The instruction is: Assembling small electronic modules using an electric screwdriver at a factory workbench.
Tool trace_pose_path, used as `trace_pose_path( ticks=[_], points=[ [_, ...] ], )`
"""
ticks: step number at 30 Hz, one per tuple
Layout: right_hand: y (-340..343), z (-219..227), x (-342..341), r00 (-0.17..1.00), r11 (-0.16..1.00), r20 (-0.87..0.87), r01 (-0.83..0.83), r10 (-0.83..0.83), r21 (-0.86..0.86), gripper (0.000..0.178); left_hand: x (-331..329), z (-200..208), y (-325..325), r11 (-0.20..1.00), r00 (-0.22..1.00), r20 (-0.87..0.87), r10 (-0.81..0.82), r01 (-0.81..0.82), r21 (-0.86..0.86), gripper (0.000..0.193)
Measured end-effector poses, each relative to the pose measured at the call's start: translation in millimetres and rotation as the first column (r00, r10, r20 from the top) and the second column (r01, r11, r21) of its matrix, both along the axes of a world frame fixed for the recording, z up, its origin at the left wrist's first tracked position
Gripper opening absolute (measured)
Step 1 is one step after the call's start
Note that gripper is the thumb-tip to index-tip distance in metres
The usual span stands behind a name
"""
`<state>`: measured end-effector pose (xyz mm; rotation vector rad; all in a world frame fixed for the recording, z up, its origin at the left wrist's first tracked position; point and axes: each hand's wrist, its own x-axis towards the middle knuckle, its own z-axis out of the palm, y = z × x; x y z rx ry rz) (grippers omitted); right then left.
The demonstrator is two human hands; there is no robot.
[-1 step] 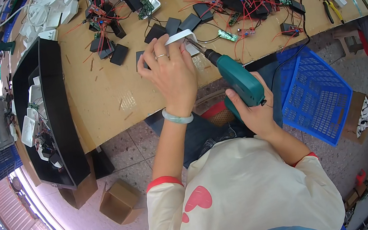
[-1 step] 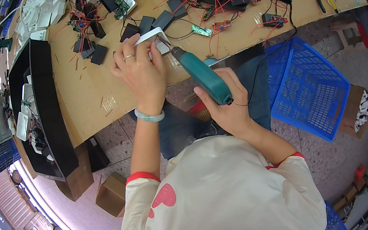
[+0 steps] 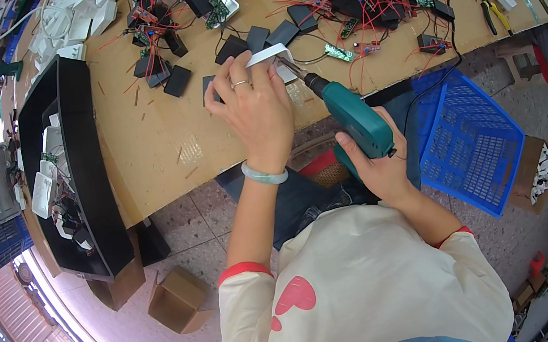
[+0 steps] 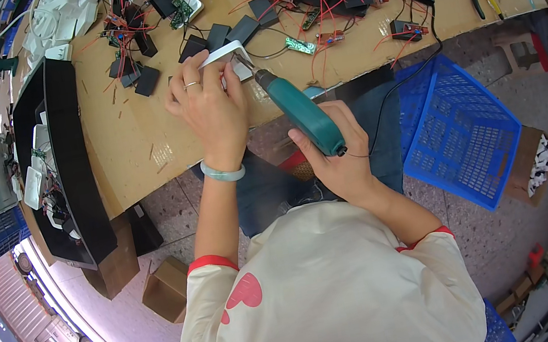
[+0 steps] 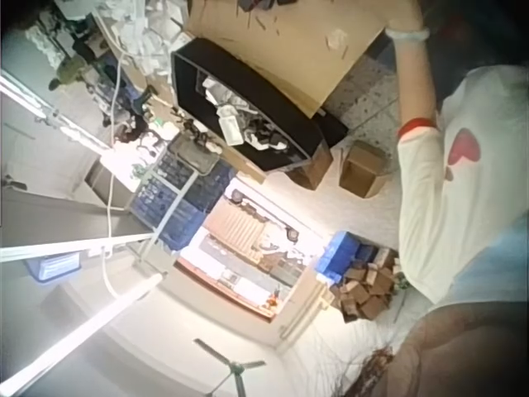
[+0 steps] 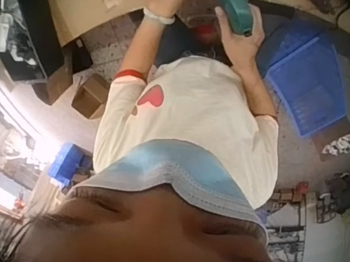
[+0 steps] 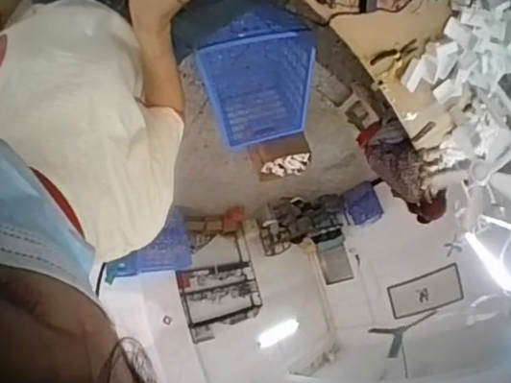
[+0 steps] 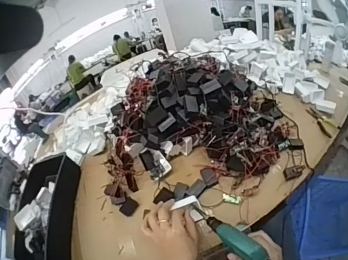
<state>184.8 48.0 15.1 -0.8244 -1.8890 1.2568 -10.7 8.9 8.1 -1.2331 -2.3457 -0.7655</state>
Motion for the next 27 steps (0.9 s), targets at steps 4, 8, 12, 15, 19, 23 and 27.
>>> trace_pose_path(
  ticks=[4, 8, 12, 15, 19, 23, 27],
  points=[
    [2.0, -1.4, 1.7, 0.999, 0.998, 0.045, -0.028, 0.025, 0.065, 0.024, 0.1, -0.6, 0.5, 1.000, 1.000, -0.008, -0.001, 0.001, 0.006, 0.019],
    [1.4, -1.3, 1.8, 0.999, 0.998, 0.050, -0.025, 0.022, 0.062, 0.024, 0.9, 0.1, 0.9, 1.000, 1.000, 0.003, 0.001, -0.001, 0.005, 0.017],
    [0.7, -1.3, 0.6, 1.000, 0.996, 0.020, -0.003, 0.001, 0.086, 0.025, 1.3, 1.2, 1.1, 1.000, 1.000, 0.007, -0.001, 0.001, 0.011, 0.016],
    [0.2, -3.7, 1.4, 1.000, 0.997, 0.012, -0.002, 0.001, 0.073, 0.025, 0.9, -0.2, 0.8, 1.000, 1.000, 0.002, -0.001, 0.000, 0.011, 0.016],
    [-0.9, -2.9, 2.4, 1.000, 0.998, 0.018, 0.001, -0.003, 0.068, 0.026, 0.3, -1.2, 1.0, 1.000, 1.000, 0.004, -0.002, 0.002, 0.011, 0.016],
    [-1.5, -3.7, 3.1, 1.000, 0.999, 0.020, 0.005, -0.006, 0.053, 0.026, 0.1, -0.3, 1.4, 1.000, 0.999, -0.024, 0.024, -0.024, 0.004, 0.013],
    [-0.9, -4.3, 2.0, 1.000, 0.999, 0.026, 0.005, -0.006, 0.039, 0.026, 0.4, -0.5, 1.6, 1.000, 0.999, -0.025, 0.026, -0.026, 0.003, 0.012]
  ],
)
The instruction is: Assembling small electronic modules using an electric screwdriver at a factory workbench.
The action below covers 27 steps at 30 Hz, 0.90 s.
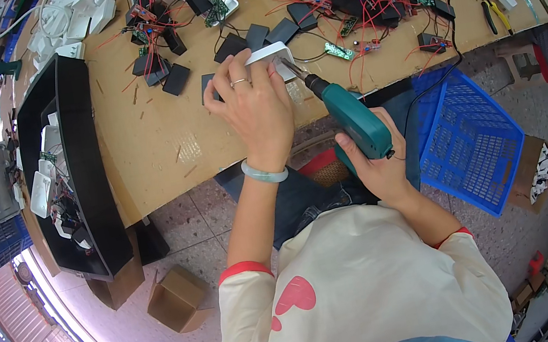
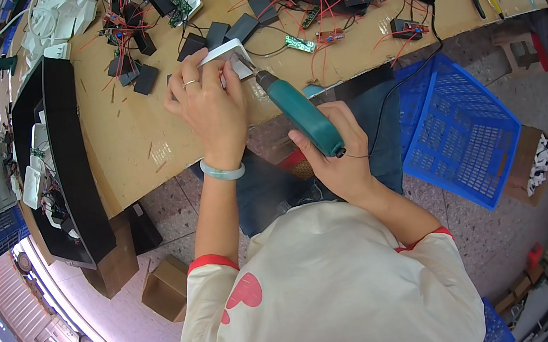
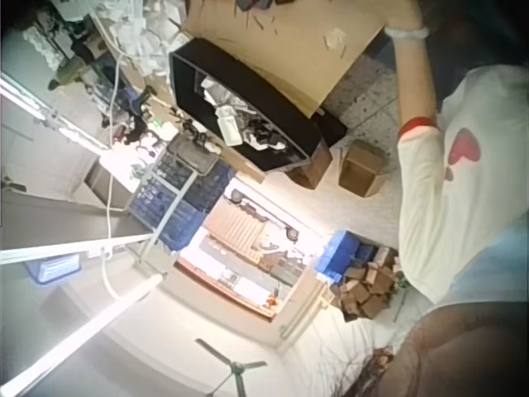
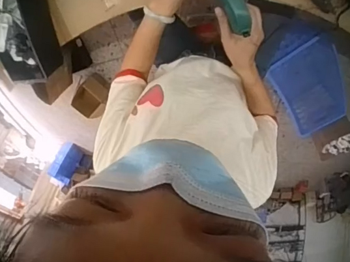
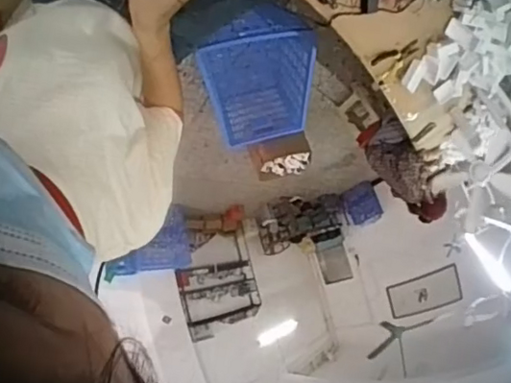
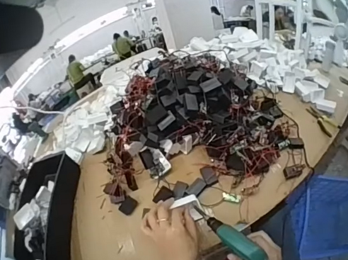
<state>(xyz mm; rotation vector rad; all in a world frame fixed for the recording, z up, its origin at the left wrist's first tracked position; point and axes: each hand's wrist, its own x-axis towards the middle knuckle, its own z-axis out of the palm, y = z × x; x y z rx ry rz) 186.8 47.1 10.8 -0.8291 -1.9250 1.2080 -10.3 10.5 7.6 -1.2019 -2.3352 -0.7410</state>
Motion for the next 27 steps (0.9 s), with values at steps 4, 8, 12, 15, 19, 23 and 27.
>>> trace_pose_path(
  ticks=[4, 8, 12, 15, 19, 23, 27],
  points=[
    [0, 1, 0, 1.000, 1.000, 0.005, 0.001, -0.001, -0.011, 0.026, 0, 1, 0, 1.000, 1.000, 0.006, 0.007, -0.007, -0.006, 0.012],
    [-1, 4, 3, 1.000, 1.000, 0.000, 0.005, -0.005, -0.016, 0.025, 0, 0, 0, 1.000, 1.000, 0.004, 0.006, -0.006, -0.008, 0.011],
    [-3, 8, 8, 1.000, 0.999, -0.026, 0.006, -0.007, -0.052, 0.024, 1, 0, -1, 1.000, 0.999, 0.035, -0.017, 0.017, 0.009, 0.020],
    [-3, 10, 9, 0.999, 0.998, -0.031, 0.008, -0.010, -0.063, 0.024, 1, -1, -1, 1.000, 0.999, 0.035, -0.020, 0.019, 0.023, 0.021],
    [-1, 9, 8, 1.000, 0.999, -0.015, 0.011, -0.012, -0.052, 0.024, 0, -1, -1, 0.999, 0.999, 0.027, -0.020, 0.019, 0.027, 0.021],
    [-1, 9, 4, 1.000, 0.998, -0.027, 0.008, -0.009, -0.070, 0.025, 0, 1, -1, 1.000, 0.999, 0.038, -0.018, 0.018, 0.020, 0.021],
    [0, 9, 2, 0.999, 0.997, -0.033, 0.006, -0.009, -0.071, 0.026, 1, 3, 0, 1.000, 0.998, 0.058, -0.030, 0.029, 0.009, 0.020]
  ],
)
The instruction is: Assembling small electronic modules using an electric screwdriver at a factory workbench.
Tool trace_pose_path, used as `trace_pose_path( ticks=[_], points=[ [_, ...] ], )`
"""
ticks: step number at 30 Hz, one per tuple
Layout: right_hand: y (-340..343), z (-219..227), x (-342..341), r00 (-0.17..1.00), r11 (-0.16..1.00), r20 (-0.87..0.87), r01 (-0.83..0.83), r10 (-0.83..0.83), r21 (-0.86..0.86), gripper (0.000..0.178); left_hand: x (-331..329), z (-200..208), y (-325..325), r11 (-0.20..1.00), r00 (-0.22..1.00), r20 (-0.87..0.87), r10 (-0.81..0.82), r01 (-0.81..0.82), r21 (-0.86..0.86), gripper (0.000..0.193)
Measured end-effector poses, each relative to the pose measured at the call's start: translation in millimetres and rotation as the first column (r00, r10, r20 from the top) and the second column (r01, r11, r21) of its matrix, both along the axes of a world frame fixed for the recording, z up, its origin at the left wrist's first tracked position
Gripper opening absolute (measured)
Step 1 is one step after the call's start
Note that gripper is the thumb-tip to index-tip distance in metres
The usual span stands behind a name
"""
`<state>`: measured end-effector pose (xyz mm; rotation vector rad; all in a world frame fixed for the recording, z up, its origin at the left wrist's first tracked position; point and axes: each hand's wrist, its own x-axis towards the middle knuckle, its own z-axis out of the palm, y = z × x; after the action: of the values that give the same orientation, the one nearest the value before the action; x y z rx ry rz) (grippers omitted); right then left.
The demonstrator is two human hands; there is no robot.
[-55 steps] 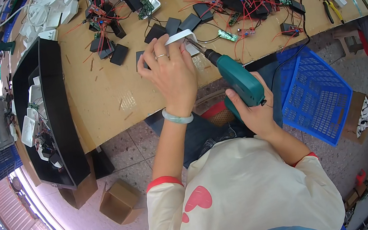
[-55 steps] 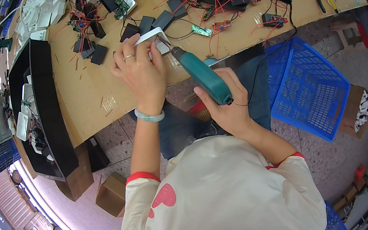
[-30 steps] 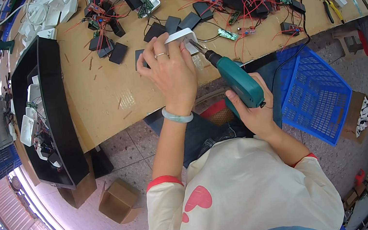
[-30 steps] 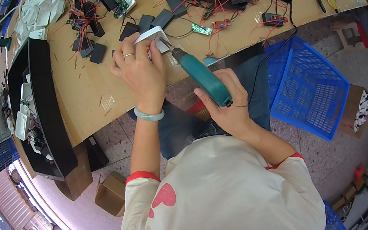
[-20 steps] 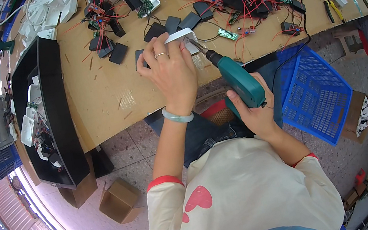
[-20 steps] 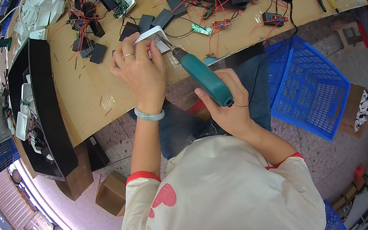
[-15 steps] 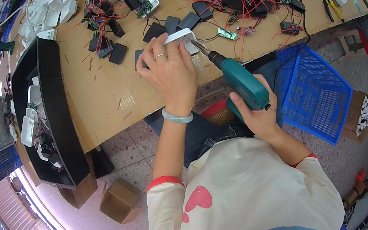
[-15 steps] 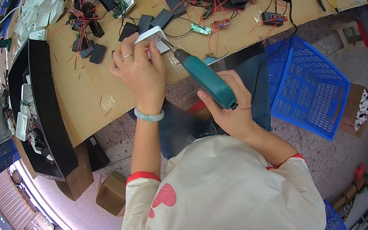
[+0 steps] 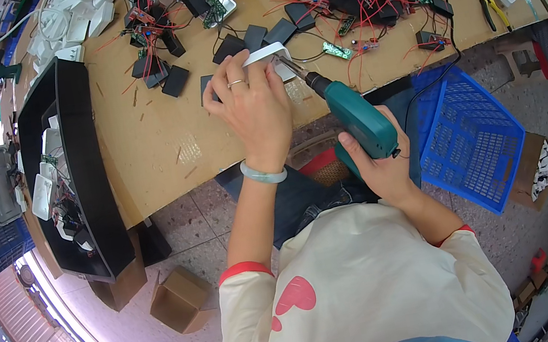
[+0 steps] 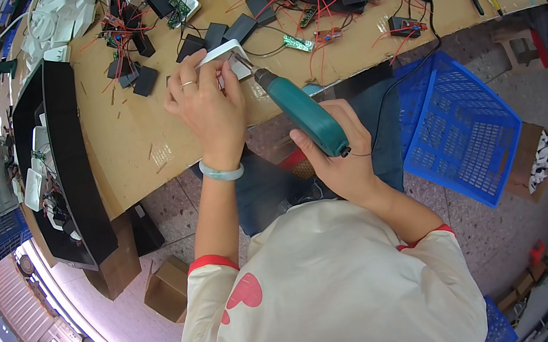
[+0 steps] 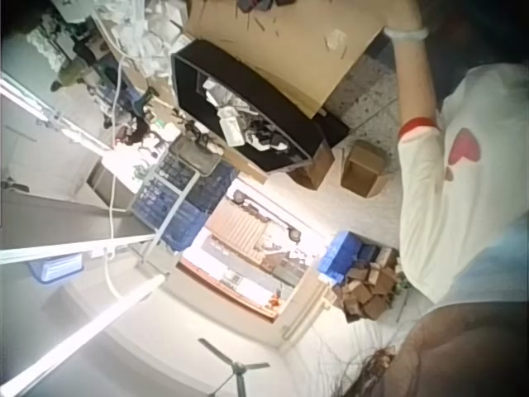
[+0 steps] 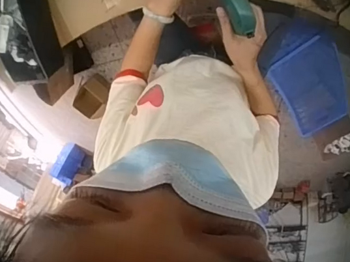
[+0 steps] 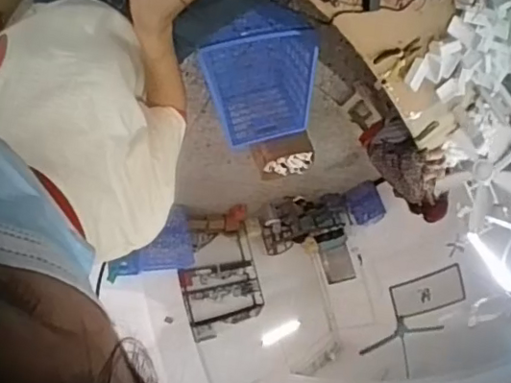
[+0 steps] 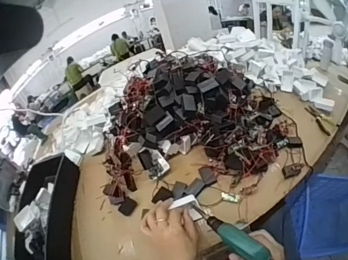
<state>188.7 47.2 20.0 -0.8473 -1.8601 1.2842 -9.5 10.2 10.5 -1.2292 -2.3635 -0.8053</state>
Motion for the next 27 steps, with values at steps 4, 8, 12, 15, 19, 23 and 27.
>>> trace_pose_path(
  ticks=[4, 8, 12, 15, 19, 23, 27],
  points=[
    [1, -2, -1, 1.000, 1.000, 0.009, -0.003, 0.003, 0.023, 0.026, -1, -2, 0, 1.000, 1.000, -0.007, 0.000, 0.000, 0.008, 0.020],
    [1, -4, -1, 1.000, 1.000, -0.003, 0.000, 0.000, 0.008, 0.025, -1, -2, 1, 1.000, 1.000, -0.001, 0.004, -0.004, 0.017, 0.020],
    [1, -5, -2, 1.000, 0.999, -0.002, -0.008, 0.008, 0.032, 0.025, 0, -2, 1, 1.000, 1.000, 0.000, 0.012, -0.012, 0.006, 0.021],
    [2, -6, -3, 1.000, 0.999, -0.004, -0.016, 0.017, 0.050, 0.025, 1, -2, 1, 1.000, 1.000, -0.008, 0.017, -0.017, 0.005, 0.021],
    [3, -6, -4, 1.000, 0.996, 0.011, -0.027, 0.026, 0.086, 0.024, 0, -3, 1, 1.000, 1.000, 0.001, 0.016, -0.016, 0.003, 0.021],
    [4, -11, -4, 0.999, 0.993, 0.015, -0.039, 0.038, 0.112, 0.024, 0, -3, 1, 1.000, 1.000, -0.005, 0.019, -0.019, 0.001, 0.020],
    [4, -10, -4, 0.999, 0.990, 0.018, -0.039, 0.037, 0.132, 0.025, 0, -4, 1, 1.000, 1.000, -0.014, 0.018, -0.018, 0.001, 0.020]
  ],
)
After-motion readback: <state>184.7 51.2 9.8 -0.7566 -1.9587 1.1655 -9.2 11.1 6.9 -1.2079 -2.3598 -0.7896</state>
